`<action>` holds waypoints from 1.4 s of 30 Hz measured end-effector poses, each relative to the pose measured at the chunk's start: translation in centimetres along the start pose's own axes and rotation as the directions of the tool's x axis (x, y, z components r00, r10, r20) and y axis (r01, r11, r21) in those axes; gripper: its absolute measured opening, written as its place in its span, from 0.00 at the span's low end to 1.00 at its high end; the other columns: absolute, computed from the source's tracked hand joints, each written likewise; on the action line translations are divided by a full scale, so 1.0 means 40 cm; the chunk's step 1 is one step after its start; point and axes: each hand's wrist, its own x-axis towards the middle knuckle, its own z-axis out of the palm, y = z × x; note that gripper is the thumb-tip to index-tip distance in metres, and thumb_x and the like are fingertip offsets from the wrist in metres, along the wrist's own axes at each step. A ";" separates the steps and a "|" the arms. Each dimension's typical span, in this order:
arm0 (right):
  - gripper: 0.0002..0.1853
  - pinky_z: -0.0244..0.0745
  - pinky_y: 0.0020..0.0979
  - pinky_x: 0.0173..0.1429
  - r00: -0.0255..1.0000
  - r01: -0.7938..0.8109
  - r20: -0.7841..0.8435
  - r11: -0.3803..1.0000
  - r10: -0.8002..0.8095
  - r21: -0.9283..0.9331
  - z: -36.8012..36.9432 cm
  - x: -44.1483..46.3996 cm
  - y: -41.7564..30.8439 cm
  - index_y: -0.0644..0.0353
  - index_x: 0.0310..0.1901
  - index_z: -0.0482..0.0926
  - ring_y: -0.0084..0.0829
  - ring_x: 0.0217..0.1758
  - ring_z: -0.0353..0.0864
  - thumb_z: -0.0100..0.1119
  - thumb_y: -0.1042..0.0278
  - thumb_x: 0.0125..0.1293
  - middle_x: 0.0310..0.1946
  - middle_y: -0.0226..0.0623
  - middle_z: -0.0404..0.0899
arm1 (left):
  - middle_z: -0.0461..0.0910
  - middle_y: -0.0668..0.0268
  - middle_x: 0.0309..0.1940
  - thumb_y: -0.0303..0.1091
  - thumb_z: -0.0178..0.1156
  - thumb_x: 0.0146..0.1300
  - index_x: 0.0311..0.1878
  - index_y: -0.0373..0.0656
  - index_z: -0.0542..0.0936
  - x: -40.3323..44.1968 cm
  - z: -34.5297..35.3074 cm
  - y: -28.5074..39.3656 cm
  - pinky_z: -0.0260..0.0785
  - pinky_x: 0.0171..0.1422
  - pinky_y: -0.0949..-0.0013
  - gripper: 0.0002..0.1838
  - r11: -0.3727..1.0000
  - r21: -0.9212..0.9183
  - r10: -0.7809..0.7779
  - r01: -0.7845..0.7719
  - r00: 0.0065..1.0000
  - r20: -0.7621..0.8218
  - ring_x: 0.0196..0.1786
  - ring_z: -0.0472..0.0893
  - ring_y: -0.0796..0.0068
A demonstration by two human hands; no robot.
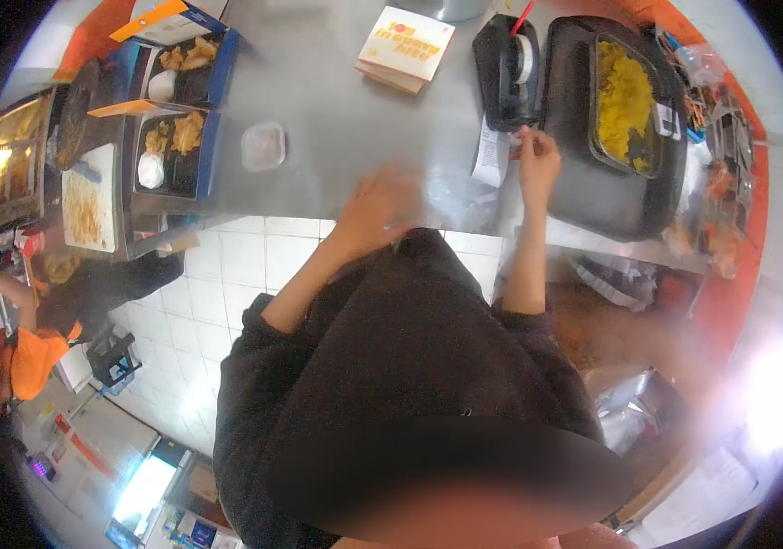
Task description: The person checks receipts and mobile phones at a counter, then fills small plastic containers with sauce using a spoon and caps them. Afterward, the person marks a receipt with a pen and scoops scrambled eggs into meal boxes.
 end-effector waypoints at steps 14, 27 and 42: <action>0.15 0.69 0.24 0.31 1.000 -0.003 -0.012 1.000 0.003 0.006 -0.009 -0.014 0.004 0.67 0.28 0.81 0.19 0.25 0.75 0.59 0.61 0.65 0.22 0.33 0.80 | 0.67 0.48 0.56 0.45 0.52 0.67 0.59 0.36 0.65 0.047 0.106 0.008 0.54 0.66 0.54 0.25 0.843 -0.439 -0.407 0.310 0.902 -0.146 0.59 0.68 0.49; 0.14 0.57 0.18 0.19 0.970 -0.094 0.240 0.978 0.048 0.185 -0.076 0.004 -0.094 0.63 0.29 0.80 0.12 0.17 0.65 0.58 0.61 0.66 0.16 0.24 0.71 | 0.67 0.40 0.58 0.52 0.37 0.72 0.61 0.33 0.60 0.417 0.269 0.121 0.57 0.66 0.56 0.29 0.470 -0.853 -0.532 0.228 0.844 -0.068 0.62 0.67 0.47; 0.11 0.61 0.21 0.19 0.956 -0.152 0.272 0.977 0.106 0.152 -0.152 -0.132 -0.008 0.64 0.33 0.79 0.16 0.16 0.68 0.59 0.64 0.66 0.17 0.29 0.73 | 0.73 0.63 0.43 0.53 0.37 0.73 0.56 0.40 0.66 0.453 0.199 0.176 0.68 0.45 0.68 0.25 0.265 -0.944 -0.638 0.195 0.770 -0.020 0.44 0.73 0.72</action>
